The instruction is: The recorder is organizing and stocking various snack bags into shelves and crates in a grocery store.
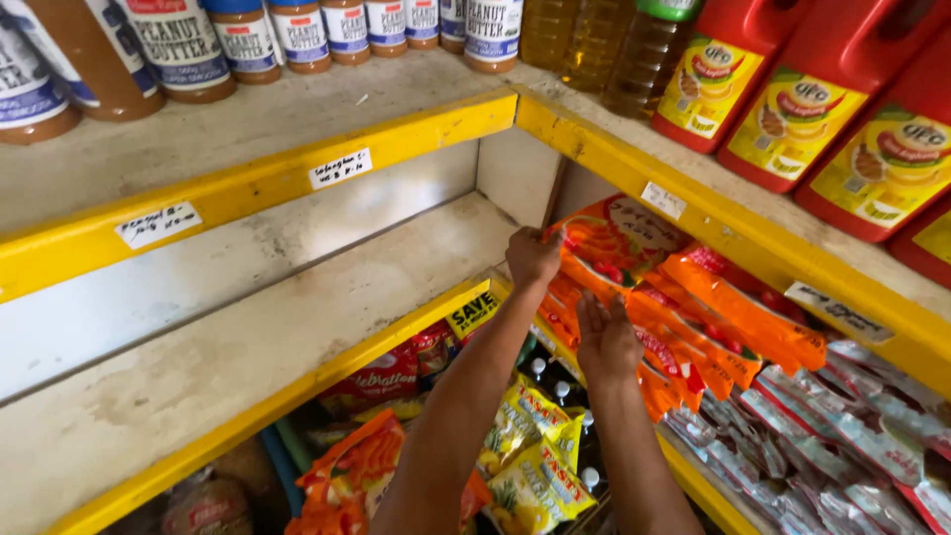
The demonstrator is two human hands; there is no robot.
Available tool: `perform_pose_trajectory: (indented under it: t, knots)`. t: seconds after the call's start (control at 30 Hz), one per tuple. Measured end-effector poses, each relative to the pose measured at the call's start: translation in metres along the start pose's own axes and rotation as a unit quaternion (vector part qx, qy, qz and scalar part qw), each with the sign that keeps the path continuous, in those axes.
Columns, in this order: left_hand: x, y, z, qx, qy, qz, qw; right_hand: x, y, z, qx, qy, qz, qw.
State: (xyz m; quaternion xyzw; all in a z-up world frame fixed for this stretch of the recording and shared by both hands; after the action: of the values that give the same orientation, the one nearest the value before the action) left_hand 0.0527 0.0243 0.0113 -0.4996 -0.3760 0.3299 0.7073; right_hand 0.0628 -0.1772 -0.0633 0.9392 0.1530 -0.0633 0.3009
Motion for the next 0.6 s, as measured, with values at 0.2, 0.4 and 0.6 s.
perform_pose_trajectory:
  t: [0.2,0.4,0.6]
  knots:
    - [-0.007,0.023,0.027,0.020,0.002,0.011,1.000,0.001,-0.005,0.027,0.011,0.002,-0.008,1.000]
    - [-0.070,0.021,0.113,-0.041,0.083,0.134,0.987,-0.060,-0.002,0.006,-0.052,0.009,-0.010,0.999]
    - [-0.102,0.130,0.183,0.161,0.076,-0.044,0.983,-0.134,-0.049,0.035,-0.241,0.048,-0.093,0.965]
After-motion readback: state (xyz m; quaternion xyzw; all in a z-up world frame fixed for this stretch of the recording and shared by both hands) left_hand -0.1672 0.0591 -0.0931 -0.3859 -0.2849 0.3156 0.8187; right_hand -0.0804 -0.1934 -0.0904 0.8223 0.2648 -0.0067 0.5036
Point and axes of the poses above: each hand's wrist, its own x-axis towards the middle knuckle, its own z-axis out of the back of the hand, y = z × x, the point moved 6 cm from there along x, towards the middle knuckle, and after that the axes turned 2 degrees about -y, right-handed, at the moved point
